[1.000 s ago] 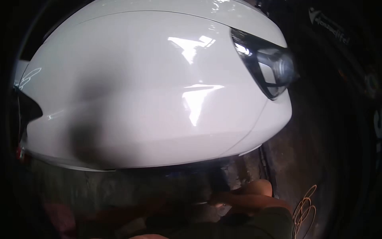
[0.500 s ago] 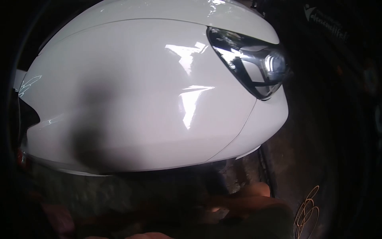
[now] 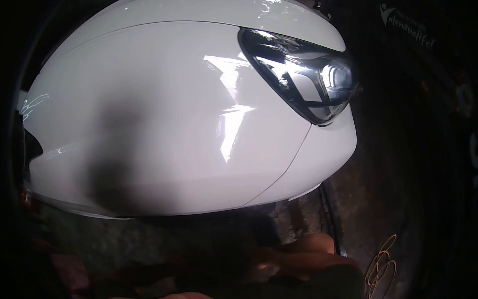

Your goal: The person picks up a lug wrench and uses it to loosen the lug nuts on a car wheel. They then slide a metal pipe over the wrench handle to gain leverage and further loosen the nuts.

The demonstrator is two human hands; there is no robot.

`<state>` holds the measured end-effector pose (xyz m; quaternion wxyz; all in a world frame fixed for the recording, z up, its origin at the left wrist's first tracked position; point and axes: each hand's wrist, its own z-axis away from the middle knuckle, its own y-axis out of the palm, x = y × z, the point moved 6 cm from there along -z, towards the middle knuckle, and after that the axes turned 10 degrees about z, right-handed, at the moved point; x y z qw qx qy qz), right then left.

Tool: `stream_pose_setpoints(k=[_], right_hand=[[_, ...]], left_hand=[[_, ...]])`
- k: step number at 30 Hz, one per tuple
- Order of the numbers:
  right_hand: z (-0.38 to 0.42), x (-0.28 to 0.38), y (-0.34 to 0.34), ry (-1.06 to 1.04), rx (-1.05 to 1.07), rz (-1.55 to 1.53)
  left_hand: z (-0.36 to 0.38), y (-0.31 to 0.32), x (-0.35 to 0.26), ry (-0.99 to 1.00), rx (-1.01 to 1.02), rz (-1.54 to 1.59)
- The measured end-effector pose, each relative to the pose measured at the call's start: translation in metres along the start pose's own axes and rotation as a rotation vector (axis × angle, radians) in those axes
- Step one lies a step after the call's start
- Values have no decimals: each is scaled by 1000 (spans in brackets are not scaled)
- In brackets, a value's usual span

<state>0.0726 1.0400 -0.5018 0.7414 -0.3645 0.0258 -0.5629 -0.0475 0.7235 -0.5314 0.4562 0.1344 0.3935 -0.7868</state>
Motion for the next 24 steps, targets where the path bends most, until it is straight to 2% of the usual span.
stream_pose_setpoints(k=[2,5,8,9,17,20,22,24], right_hand=[[1,-5,-4,110,10,-80],[9,9,-19,-28,18,0],[-33,-15,50,-75,35,-44],[-30,-12,48,-30,2,-60],[84,44,-110,151,-117,-153],[88,55,-128,250,6,-375],[91,46,-126,274,-26,-374],[102,32,-128,284,-112,-335]], left_hand=[[-3,-1,6,13,-7,7],[3,0,3,19,-19,2],[-4,9,6,43,-30,0],[-7,7,7,50,-44,0],[-1,22,4,160,-235,5],[-17,32,11,223,-374,-24],[-24,27,9,221,-419,-17],[-38,-26,-27,59,-276,115]])
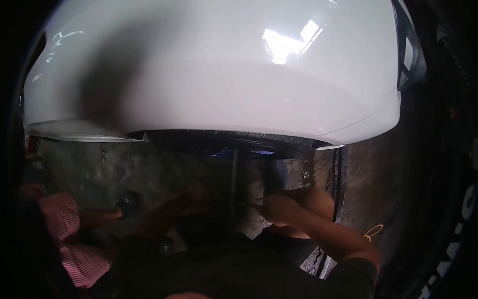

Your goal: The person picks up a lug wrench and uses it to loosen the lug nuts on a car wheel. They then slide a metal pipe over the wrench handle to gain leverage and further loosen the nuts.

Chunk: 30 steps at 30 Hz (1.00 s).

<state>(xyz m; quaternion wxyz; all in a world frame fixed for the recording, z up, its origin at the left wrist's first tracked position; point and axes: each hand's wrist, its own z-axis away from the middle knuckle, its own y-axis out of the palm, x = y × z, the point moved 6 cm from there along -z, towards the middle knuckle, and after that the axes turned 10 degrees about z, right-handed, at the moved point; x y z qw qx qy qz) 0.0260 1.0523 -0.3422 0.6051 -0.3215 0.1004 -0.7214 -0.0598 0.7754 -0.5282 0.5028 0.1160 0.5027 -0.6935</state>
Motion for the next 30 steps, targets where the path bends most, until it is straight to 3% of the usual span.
stream_pose_setpoints(k=[1,4,7,11,13,14,15,18,20,22,25,26,27,28,29,30], right_hand=[[-9,28,10,-13,-65,8],[3,70,-9,-76,-168,111],[23,173,-54,-187,-311,83],[-66,241,-27,-332,-497,278],[-130,269,2,-395,-532,213],[-176,282,25,-361,-411,238],[-213,280,45,-324,-293,272],[-245,253,89,-292,-568,320],[-200,237,68,-321,-582,301],[-145,203,40,-352,-871,280],[-77,147,-2,-204,-1090,242],[-78,115,4,-4,-887,352],[-70,94,13,49,-859,428],[-65,80,20,170,-555,399],[-64,61,34,226,-397,356],[-63,52,45,283,-388,327]], left_hand=[[13,-8,8,-75,68,51],[5,-4,0,-43,-186,194],[-18,25,-22,-26,-392,369],[-44,53,-43,-59,-544,518],[-51,59,-48,-76,-589,543],[-53,61,-49,-81,-596,549],[-52,60,-48,-86,-607,555],[-35,61,-24,-100,-582,526],[-13,59,0,-135,-490,479],[22,54,12,-166,-390,427],[78,25,-11,-170,-491,408],[91,11,-20,-133,-648,388],[106,-2,-30,-96,-804,360],[120,-9,-38,-56,-954,336],[121,-20,-46,52,-1068,202],[115,-35,-51,164,-1184,65]])
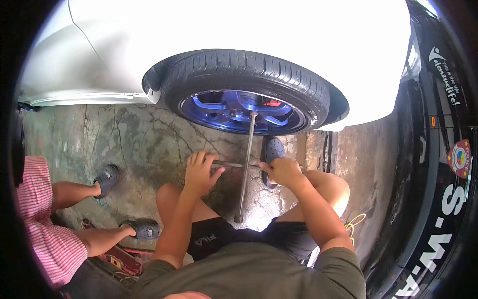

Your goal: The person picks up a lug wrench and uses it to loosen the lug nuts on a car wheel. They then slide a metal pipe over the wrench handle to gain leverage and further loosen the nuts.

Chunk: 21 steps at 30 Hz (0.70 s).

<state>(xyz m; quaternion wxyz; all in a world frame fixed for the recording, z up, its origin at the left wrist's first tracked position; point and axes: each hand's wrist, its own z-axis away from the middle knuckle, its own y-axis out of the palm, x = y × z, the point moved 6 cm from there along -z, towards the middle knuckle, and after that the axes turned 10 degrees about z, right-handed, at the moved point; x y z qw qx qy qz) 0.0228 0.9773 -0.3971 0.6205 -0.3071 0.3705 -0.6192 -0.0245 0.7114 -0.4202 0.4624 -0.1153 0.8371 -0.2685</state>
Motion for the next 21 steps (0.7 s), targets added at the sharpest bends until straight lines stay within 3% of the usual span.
stream_pose_setpoints(k=[2,4,7,10,16,21], right_hand=[[15,7,-4,82,15,56],[36,27,-36,125,12,205],[42,28,-13,70,105,153],[51,26,7,38,16,182],[43,18,21,0,11,23],[29,4,30,9,-16,-24]], left_hand=[[5,20,12,110,-3,24],[36,72,44,-17,191,191],[67,110,46,-317,617,207],[90,112,41,-293,869,25],[62,80,40,-277,854,-54],[51,88,47,-224,676,-83]])
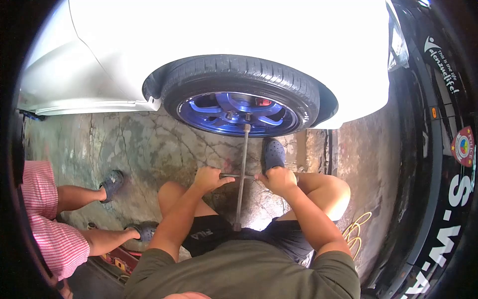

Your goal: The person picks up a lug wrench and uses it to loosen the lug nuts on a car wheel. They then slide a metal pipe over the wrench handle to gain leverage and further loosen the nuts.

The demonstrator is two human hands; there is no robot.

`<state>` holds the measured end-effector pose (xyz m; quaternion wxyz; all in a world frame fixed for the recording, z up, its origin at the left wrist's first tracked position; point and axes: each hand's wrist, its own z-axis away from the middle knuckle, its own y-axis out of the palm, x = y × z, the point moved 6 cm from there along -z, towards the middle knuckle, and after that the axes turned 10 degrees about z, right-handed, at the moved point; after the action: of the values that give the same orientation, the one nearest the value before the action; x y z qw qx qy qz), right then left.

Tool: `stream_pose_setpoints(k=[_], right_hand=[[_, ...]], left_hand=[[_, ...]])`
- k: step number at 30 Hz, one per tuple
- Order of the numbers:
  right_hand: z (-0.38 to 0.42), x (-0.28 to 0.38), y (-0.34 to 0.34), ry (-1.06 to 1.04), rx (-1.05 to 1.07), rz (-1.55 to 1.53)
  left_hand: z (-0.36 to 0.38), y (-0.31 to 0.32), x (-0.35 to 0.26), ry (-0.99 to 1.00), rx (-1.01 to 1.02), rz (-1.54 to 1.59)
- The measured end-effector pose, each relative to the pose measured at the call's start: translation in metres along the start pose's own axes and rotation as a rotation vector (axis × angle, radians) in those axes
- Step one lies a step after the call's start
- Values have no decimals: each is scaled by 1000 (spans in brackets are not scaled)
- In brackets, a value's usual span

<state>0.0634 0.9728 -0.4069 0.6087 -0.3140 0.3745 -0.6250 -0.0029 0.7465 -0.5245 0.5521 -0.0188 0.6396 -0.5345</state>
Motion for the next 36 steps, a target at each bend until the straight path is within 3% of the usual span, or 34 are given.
stream_pose_setpoints(k=[4,7,9,13,19,22,31,36], right_hand=[[-10,-8,-1,-15,11,5],[-18,-13,3,-10,12,-14],[-21,-21,7,-4,11,-26],[-23,-27,15,6,34,-99],[-29,-28,14,-13,71,-135],[-41,-36,41,-55,36,-237],[-79,-39,110,-100,224,-583],[-101,-30,140,-126,172,-558]], left_hand=[[-5,-12,-10,-15,-50,20],[-13,-22,-14,-109,108,-71],[-18,-28,-23,-102,103,-69],[-19,-29,-26,-25,-35,-34],[-24,-32,-26,-92,70,-112],[-25,-42,-35,-134,118,-174],[-22,-62,-105,-99,59,-266],[-27,-61,-102,-145,97,-265]])
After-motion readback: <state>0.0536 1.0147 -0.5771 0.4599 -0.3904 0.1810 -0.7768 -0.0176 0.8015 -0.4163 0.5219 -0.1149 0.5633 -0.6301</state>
